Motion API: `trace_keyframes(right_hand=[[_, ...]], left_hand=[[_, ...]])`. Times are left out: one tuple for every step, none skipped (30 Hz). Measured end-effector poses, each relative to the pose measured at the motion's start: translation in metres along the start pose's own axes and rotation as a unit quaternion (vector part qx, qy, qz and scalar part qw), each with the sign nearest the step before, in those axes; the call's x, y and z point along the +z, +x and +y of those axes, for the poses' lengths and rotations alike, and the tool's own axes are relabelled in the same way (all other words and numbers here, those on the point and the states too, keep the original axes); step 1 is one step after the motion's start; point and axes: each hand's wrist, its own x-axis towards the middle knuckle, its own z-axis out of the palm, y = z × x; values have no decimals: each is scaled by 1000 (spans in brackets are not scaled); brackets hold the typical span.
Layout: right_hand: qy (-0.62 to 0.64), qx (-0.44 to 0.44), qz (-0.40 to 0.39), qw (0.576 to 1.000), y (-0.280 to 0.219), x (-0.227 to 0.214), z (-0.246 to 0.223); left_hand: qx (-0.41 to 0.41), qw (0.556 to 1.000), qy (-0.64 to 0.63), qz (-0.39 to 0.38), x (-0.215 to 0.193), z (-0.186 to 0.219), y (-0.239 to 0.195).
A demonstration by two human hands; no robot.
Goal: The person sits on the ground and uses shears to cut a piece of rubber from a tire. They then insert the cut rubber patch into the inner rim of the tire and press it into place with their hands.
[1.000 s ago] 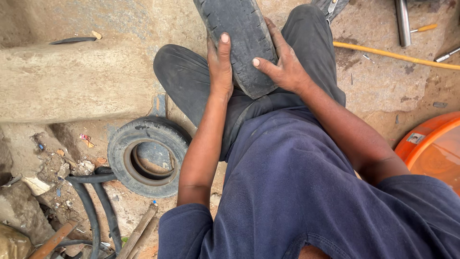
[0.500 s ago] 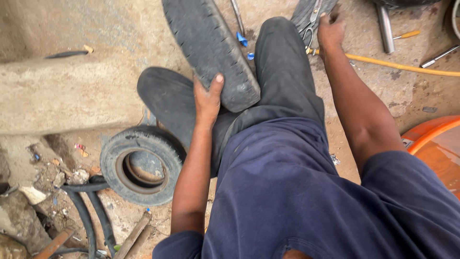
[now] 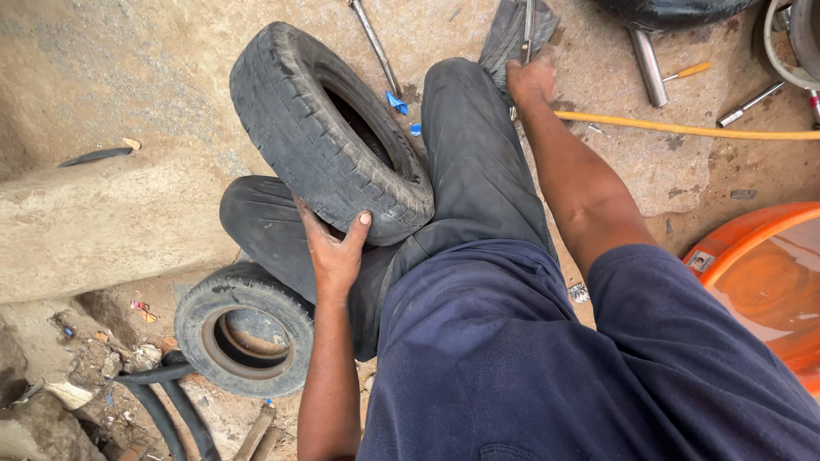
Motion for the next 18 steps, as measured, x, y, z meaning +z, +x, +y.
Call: trace_keyframes(right_hand=[[-4,-4,5,1000,1,-3,10],[-8,-7,11,1000,3,-7,21],[-2,-28,19,999,2,-12,33],[2,-46,28,999,0,-20,50],[6,-65,36,997,-1,-29,66],[-11,-53,23,998,0,-40,81],[-29,-40,9,999,-2,-46,90],[-68,-72,73,992,-6,-47,95],[-107,-103,135,980,-9,-49,98],[-143,-136,198,960,-10,-48,93],[-119,-167,143,968,-9,-44,84],[-95,-198,85,972,-7,-38,72],[-69,-227,26,971,-6,-35,59],[-101,-289,42,951,-2,-32,43],[-131,-349,58,926,2,-30,25],[-160,-409,74,895,5,-31,8],[-177,-384,60,904,8,-36,-5],[-195,-357,45,913,9,-41,-16]], left_hand=[[-1,1000,-4,-11,-2,1,0],[-1,1000,-9,-23,-3,2,1],[-2,1000,-20,-19,-3,3,2],[-5,999,-32,-17,-1,4,1],[-7,999,-44,-15,1,4,1],[-4,999,-32,-15,3,4,2],[-1,1000,-19,-15,5,3,4],[-1,1000,-4,-14,4,3,3],[2,1000,-6,-19,5,3,4],[7,1000,-8,-22,6,3,6],[12,1000,-11,-24,6,4,9],[11,1000,5,-26,6,5,9],[11,999,21,-27,5,7,9],[12,999,36,-29,5,8,12],[7,999,36,-33,5,10,14],[1,999,37,-35,5,12,14],[-5,999,37,-36,5,13,15],[-8,999,32,-36,5,13,16]])
